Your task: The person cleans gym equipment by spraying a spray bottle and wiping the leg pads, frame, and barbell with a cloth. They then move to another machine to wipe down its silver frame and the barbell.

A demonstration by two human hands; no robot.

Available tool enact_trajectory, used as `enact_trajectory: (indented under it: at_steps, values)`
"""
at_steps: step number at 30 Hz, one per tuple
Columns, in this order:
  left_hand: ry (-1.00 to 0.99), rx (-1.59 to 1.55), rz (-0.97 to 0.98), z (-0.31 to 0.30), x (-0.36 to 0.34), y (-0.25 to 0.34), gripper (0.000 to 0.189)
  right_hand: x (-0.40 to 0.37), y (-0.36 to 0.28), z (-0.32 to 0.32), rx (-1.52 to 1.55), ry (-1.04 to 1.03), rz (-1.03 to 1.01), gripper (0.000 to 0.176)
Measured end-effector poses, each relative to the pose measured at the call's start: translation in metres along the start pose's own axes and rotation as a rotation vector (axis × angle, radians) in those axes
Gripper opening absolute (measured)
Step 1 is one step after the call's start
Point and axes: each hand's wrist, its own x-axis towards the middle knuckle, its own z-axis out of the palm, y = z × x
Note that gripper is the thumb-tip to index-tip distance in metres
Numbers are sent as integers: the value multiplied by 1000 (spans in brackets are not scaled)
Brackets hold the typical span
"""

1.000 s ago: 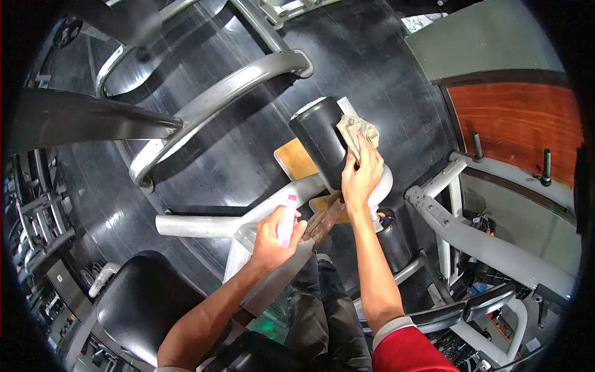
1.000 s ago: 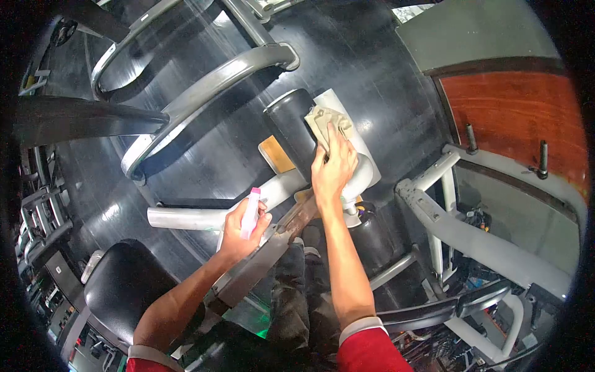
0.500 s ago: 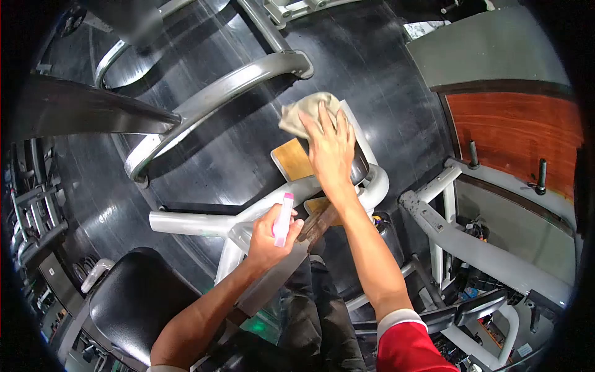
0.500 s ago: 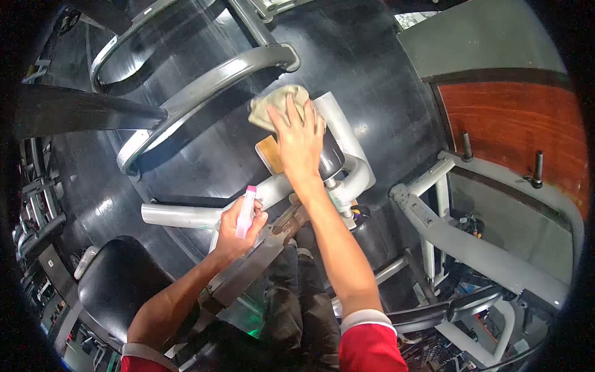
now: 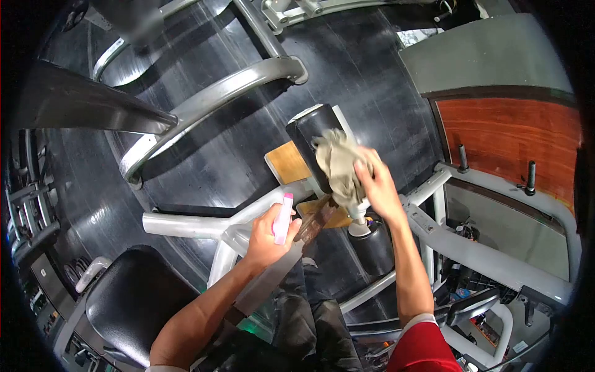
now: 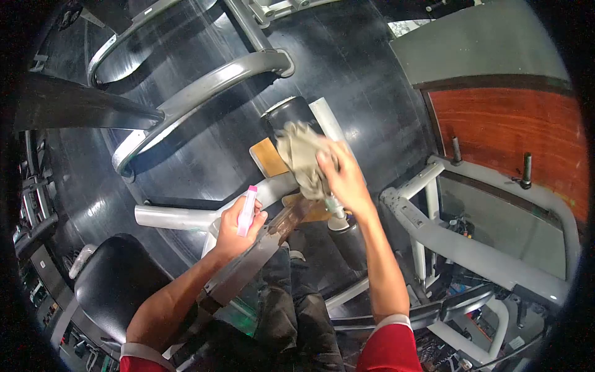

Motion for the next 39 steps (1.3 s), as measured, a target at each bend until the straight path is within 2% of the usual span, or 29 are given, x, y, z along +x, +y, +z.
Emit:
enact_trajectory:
  at_steps: [3,5,6,8,9,10,12,13,17,18,20,22,25,29,31,35,39]
  values:
    - [0,-12,11,1,-1,1,16,49,-6,5,-83,-50,111,37]
    - [-5,-8,8,-1,1,1,16,61,-11,18,-749,138,54,38]
    - [-5,-4,6,-1,1,1,16,62,-6,28,-744,136,54,38]
    - [-3,-2,0,-1,-1,0,16,63,6,50,-203,322,-47,41]
    - [-2,-5,1,0,-1,-1,15,53,-11,57,-219,313,-9,47]
    - [1,-7,8,1,-1,-2,15,49,-1,67,-394,298,-61,57]
    - [0,0,12,1,1,0,15,46,7,84,-622,314,-100,65]
    - [-8,3,-1,0,0,0,15,47,8,87,-610,341,-94,71]
    - [-26,-19,-37,1,-2,3,14,44,14,87,-672,344,-85,70]
    - [-7,-6,-20,1,-2,2,16,38,20,83,-642,290,-122,71]
    - [5,10,2,0,-1,0,18,20,30,74,-610,246,-155,73]
    - [-6,-27,-82,1,-2,-2,18,-7,41,67,-522,214,-226,80]
    - [-8,-20,-64,2,-2,-4,18,-42,50,61,-573,197,-170,83]
    - [-5,-16,-46,2,-4,-1,18,-24,37,65,-613,207,-130,82]
    - [-15,-16,-46,3,-4,-1,18,6,30,67,-597,234,-192,80]
    - [-13,1,-11,1,-3,-3,17,77,12,83,-557,294,-190,72]
    - [-4,-30,-100,0,-2,-3,17,83,12,82,-519,308,-155,68]
